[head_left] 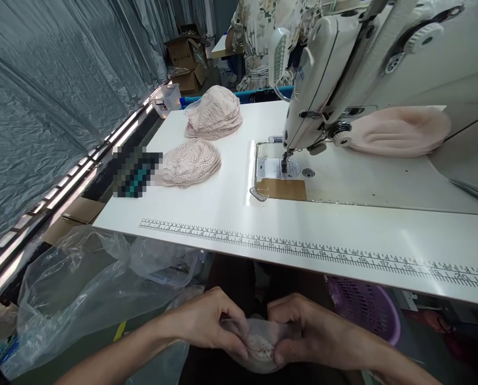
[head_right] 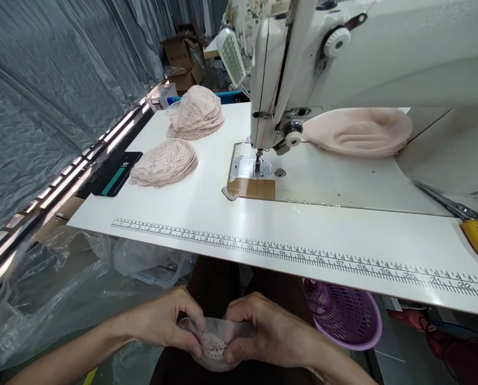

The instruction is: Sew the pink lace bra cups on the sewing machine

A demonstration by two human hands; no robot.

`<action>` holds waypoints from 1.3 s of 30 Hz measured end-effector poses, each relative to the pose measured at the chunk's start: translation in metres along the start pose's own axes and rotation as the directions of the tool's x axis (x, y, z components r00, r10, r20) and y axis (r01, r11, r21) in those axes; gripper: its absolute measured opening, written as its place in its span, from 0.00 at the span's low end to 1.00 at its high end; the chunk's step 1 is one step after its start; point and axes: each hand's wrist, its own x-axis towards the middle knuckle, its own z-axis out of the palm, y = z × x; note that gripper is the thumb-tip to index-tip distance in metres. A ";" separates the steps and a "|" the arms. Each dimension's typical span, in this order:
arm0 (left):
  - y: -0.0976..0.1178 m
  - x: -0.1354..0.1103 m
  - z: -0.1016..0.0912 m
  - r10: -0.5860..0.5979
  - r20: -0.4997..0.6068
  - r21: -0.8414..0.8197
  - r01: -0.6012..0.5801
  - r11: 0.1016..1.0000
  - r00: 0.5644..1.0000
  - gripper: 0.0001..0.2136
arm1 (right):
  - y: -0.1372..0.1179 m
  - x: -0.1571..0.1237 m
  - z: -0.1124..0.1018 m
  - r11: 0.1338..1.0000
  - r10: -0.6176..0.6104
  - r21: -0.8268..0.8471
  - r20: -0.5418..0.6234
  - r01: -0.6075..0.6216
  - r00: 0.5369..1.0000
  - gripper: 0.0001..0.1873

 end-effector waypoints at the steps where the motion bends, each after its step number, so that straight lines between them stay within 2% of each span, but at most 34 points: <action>1: 0.001 -0.001 0.001 -0.004 -0.017 0.009 0.004 1.000 1.000 0.11 | -0.001 0.000 0.001 1.000 0.012 -0.024 -0.010 -0.012 1.000 0.12; 6: 0.004 -0.002 0.004 -0.046 -0.081 0.027 0.048 0.998 0.996 0.09 | -0.001 -0.006 0.002 0.989 0.039 -0.140 -0.038 -0.043 0.999 0.13; 12: 0.008 0.000 0.005 -0.022 -0.037 0.013 0.022 1.000 0.999 0.15 | 0.001 -0.007 0.004 0.988 0.051 -0.145 -0.075 -0.062 0.996 0.12; 18: 0.004 0.004 0.006 0.023 -0.047 -0.016 -0.024 1.000 0.999 0.11 | 0.002 -0.006 0.003 0.992 0.100 -0.064 -0.073 -0.105 0.992 0.13; 24: 0.005 0.005 0.008 0.003 -0.042 -0.088 -0.007 0.996 0.999 0.15 | 0.008 -0.001 0.002 0.996 -0.052 0.067 -0.032 0.054 0.998 0.16; 29: 0.005 0.005 0.009 -0.035 -0.057 -0.070 0.031 0.997 0.998 0.17 | 0.006 0.001 -0.001 0.996 -0.057 0.061 -0.027 0.059 0.998 0.16; 39: 0.008 0.004 0.006 -0.061 -0.131 -0.017 0.059 0.998 0.989 0.12 | 0.006 0.004 0.001 0.997 -0.068 0.032 -0.058 0.070 0.996 0.16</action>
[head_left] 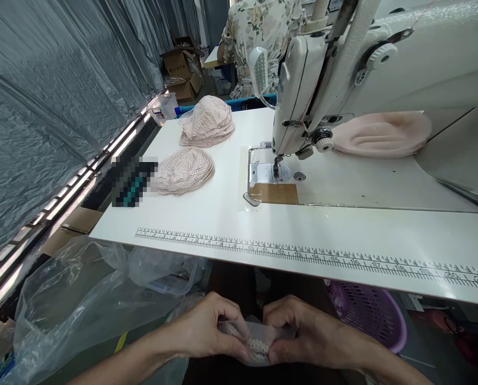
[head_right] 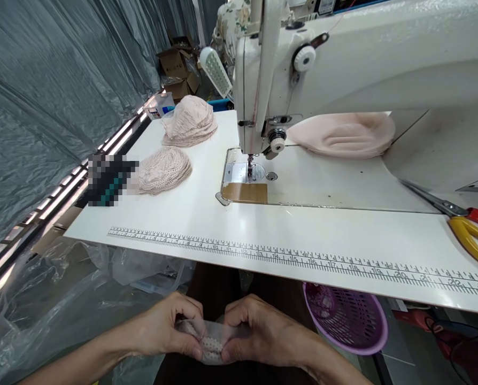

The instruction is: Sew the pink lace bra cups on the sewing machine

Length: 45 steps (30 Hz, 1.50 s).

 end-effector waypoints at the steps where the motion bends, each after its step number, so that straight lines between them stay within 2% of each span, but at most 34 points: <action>1: 0.000 0.000 0.000 -0.004 -0.007 0.001 0.004 1.000 1.000 0.12 | 0.000 0.001 0.000 1.000 0.004 -0.003 0.006 -0.004 1.000 0.15; 8: 0.001 -0.002 -0.001 -0.089 -0.021 0.021 0.089 0.996 0.996 0.15 | -0.004 0.002 0.000 0.999 0.024 0.031 -0.020 -0.023 1.000 0.19; 15: -0.012 -0.004 -0.008 -0.129 -0.092 0.057 0.135 0.989 0.987 0.20 | 0.002 -0.006 -0.007 0.993 0.064 0.094 0.004 -0.064 0.998 0.20; 18: -0.013 -0.004 -0.007 -0.107 -0.117 0.050 0.114 0.992 0.987 0.21 | 0.005 -0.006 -0.007 0.996 0.059 0.067 -0.013 -0.058 0.998 0.18; 23: -0.012 -0.002 -0.005 0.003 -0.101 -0.055 -0.009 0.998 0.995 0.21 | 0.006 -0.006 -0.008 0.991 0.132 -0.012 -0.053 -0.133 0.990 0.14; 25: -0.014 -0.001 -0.004 0.005 -0.110 -0.078 -0.014 0.997 0.994 0.22 | 0.008 -0.007 -0.008 0.992 0.127 -0.011 -0.052 -0.128 0.991 0.13; 31: -0.014 -0.002 -0.001 -0.050 -0.062 -0.138 0.041 0.990 0.997 0.20 | 0.008 -0.009 -0.008 0.992 0.126 -0.014 -0.057 -0.127 0.990 0.13; 37: -0.004 -0.010 -0.001 0.007 -0.121 -0.098 -0.019 0.995 0.993 0.16 | 0.002 -0.007 -0.011 0.994 0.102 -0.030 -0.069 -0.105 0.992 0.06; 45: -0.009 -0.011 0.003 -0.107 -0.160 -0.160 0.081 0.984 0.981 0.13 | 0.004 -0.008 -0.011 0.987 0.137 -0.077 -0.053 -0.141 0.989 0.09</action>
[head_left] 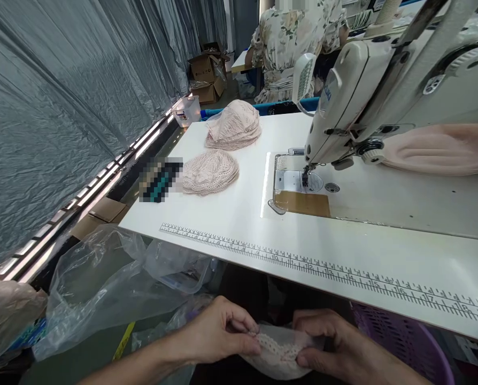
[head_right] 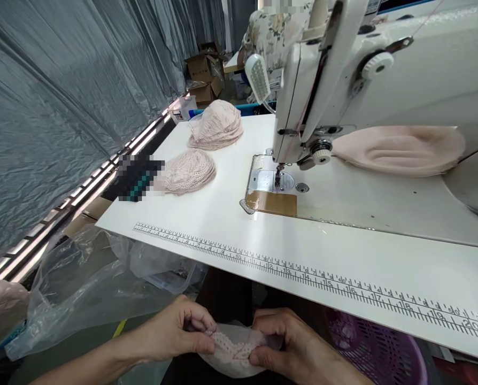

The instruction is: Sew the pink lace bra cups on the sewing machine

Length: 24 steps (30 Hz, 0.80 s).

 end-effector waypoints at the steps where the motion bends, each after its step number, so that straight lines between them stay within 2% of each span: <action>1: -0.001 0.000 0.001 -0.002 -0.002 -0.004 0.002 1.000 1.000 0.13 | 0.001 0.000 0.000 1.000 0.007 -0.009 0.002 -0.007 1.000 0.09; 6: -0.002 -0.003 0.000 0.008 0.042 -0.069 -0.005 0.998 0.999 0.13 | 0.004 0.000 0.000 1.000 0.005 -0.021 0.007 -0.005 1.000 0.10; 11: -0.005 -0.004 -0.004 0.092 0.087 -0.054 -0.088 0.995 0.992 0.18 | 0.000 0.000 -0.001 0.999 0.003 -0.052 0.026 -0.001 1.000 0.11; 15: -0.010 -0.005 -0.006 0.066 0.018 0.008 -0.066 0.998 0.998 0.20 | -0.004 0.001 -0.002 0.998 0.015 -0.069 0.024 -0.013 1.000 0.11; 18: -0.010 -0.004 -0.005 0.072 -0.050 0.052 -0.070 0.996 0.996 0.14 | -0.002 0.000 -0.001 0.997 0.012 -0.072 0.023 -0.011 1.000 0.11; 21: -0.005 -0.004 -0.005 0.100 -0.068 0.018 -0.099 0.995 0.993 0.05 | 0.001 0.000 -0.001 0.997 0.010 -0.076 0.023 -0.008 1.000 0.11; 24: -0.001 -0.005 -0.004 0.101 -0.030 -0.079 -0.103 0.992 0.994 0.07 | 0.003 -0.001 0.000 0.995 0.009 -0.099 0.027 -0.007 1.000 0.12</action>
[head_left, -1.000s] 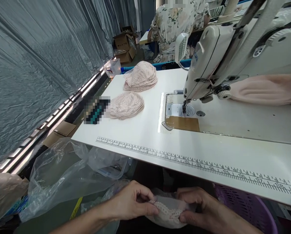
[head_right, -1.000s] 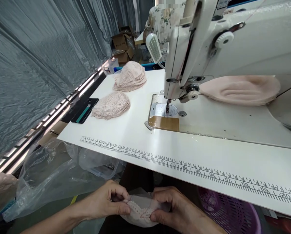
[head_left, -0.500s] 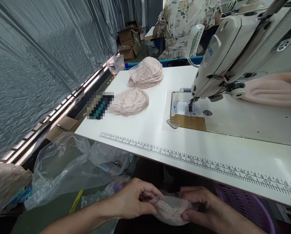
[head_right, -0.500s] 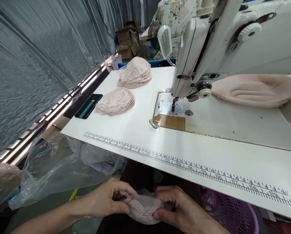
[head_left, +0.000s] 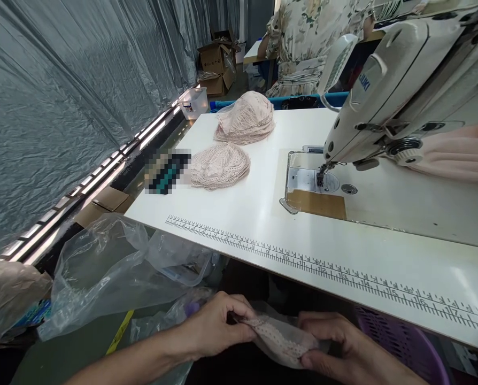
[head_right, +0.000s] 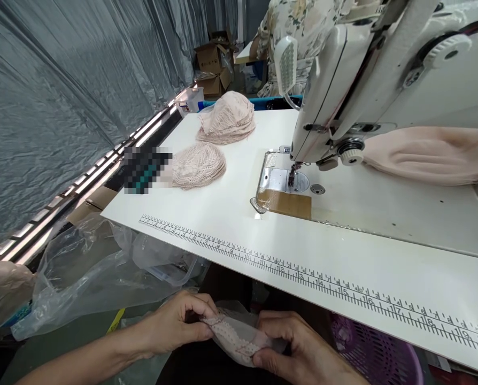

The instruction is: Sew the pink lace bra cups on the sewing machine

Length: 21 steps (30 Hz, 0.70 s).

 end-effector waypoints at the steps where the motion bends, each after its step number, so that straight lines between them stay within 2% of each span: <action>1: 0.001 0.000 0.000 -0.010 0.023 -0.015 0.010 1.000 1.000 0.08 | 0.000 0.000 0.000 1.000 -0.001 -0.007 -0.003 0.001 1.000 0.12; 4: 0.002 -0.002 -0.002 -0.030 0.074 0.005 0.030 1.000 0.997 0.10 | -0.002 0.001 0.001 1.000 0.010 -0.009 -0.017 -0.010 1.000 0.13; 10: -0.002 -0.005 -0.004 0.012 0.115 0.036 -0.016 0.999 0.993 0.13 | -0.008 0.004 0.001 0.999 -0.027 0.040 -0.022 0.028 0.999 0.13; 15: -0.009 -0.002 0.003 -0.041 0.135 0.029 0.038 0.999 0.990 0.08 | -0.004 0.003 0.006 0.999 -0.043 0.000 -0.069 0.043 0.997 0.12; 21: -0.010 0.002 0.007 -0.031 0.134 0.023 0.028 0.999 0.991 0.17 | -0.004 -0.001 0.005 0.999 -0.046 0.014 -0.042 0.047 0.998 0.14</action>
